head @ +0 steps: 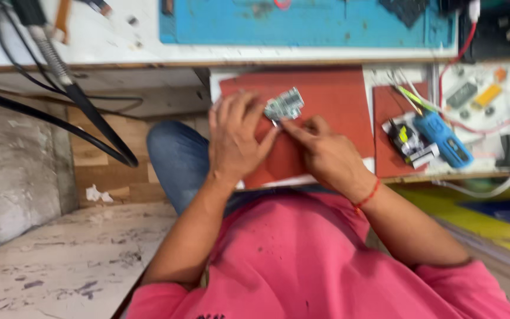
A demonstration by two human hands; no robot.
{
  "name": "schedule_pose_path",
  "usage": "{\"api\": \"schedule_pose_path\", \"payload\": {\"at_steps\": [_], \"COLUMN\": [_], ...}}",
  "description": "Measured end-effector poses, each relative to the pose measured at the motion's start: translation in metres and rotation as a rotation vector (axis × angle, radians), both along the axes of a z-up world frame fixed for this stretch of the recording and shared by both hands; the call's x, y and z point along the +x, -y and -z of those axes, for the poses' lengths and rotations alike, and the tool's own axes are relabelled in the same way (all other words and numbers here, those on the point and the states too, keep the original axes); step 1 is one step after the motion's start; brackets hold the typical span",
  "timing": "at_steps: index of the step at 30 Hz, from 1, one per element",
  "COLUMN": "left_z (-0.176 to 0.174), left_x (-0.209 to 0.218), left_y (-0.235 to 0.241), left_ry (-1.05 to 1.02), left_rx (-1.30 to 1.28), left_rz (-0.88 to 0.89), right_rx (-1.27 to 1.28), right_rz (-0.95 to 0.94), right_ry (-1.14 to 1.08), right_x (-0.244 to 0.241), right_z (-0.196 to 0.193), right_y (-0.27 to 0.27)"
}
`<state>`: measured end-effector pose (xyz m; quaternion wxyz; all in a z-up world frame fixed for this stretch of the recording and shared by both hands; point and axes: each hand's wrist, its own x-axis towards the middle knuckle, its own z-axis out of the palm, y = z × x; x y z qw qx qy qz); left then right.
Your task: The person uses a hot air gun to heat a small circuit board, then scrapes its surface with a small tool. They continue to scrape and inspect the board while occasionally using the hot air gun again.
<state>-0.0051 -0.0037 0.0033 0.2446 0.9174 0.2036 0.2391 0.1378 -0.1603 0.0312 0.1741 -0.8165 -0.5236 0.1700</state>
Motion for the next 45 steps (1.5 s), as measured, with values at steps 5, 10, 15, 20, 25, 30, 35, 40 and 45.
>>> {"api": "schedule_pose_path", "payload": {"at_steps": [5, 10, 15, 20, 25, 30, 35, 40, 45], "left_z": [0.007, 0.006, 0.005, 0.015, 0.023, 0.009, 0.004, -0.002, -0.007], "left_x": [0.003, -0.001, 0.003, -0.001, -0.002, 0.000, 0.002, 0.004, 0.005], "left_y": [0.001, 0.001, -0.002, -0.001, 0.000, -0.002, 0.002, 0.000, 0.000], "left_ry": [0.021, 0.020, 0.014, 0.033, -0.009, -0.006, 0.014, 0.041, 0.033], "left_rx": [-0.015, -0.025, 0.008, -0.043, -0.057, -0.029, -0.021, -0.034, -0.003], "left_rz": [0.018, 0.017, 0.015, 0.036, 0.027, -0.002, -0.004, -0.003, -0.010], "right_rx": [0.026, 0.065, 0.000, 0.060, 0.122, 0.056, -0.076, -0.053, -0.039], "right_rz": [0.093, 0.084, -0.027, 0.040, -0.048, -0.139, 0.029, 0.037, -0.086], "right_ry": [0.020, 0.063, 0.024, 0.001, 0.014, -0.034, 0.006, -0.039, -0.127], "right_x": [0.008, 0.004, 0.006, 0.006, 0.008, 0.010, 0.011, 0.011, 0.010], "right_z": [0.006, 0.011, -0.004, -0.015, -0.003, -0.001, 0.002, 0.001, -0.002], "right_y": [0.008, 0.012, 0.000, -0.001, 0.009, 0.007, 0.006, 0.004, 0.002]}}
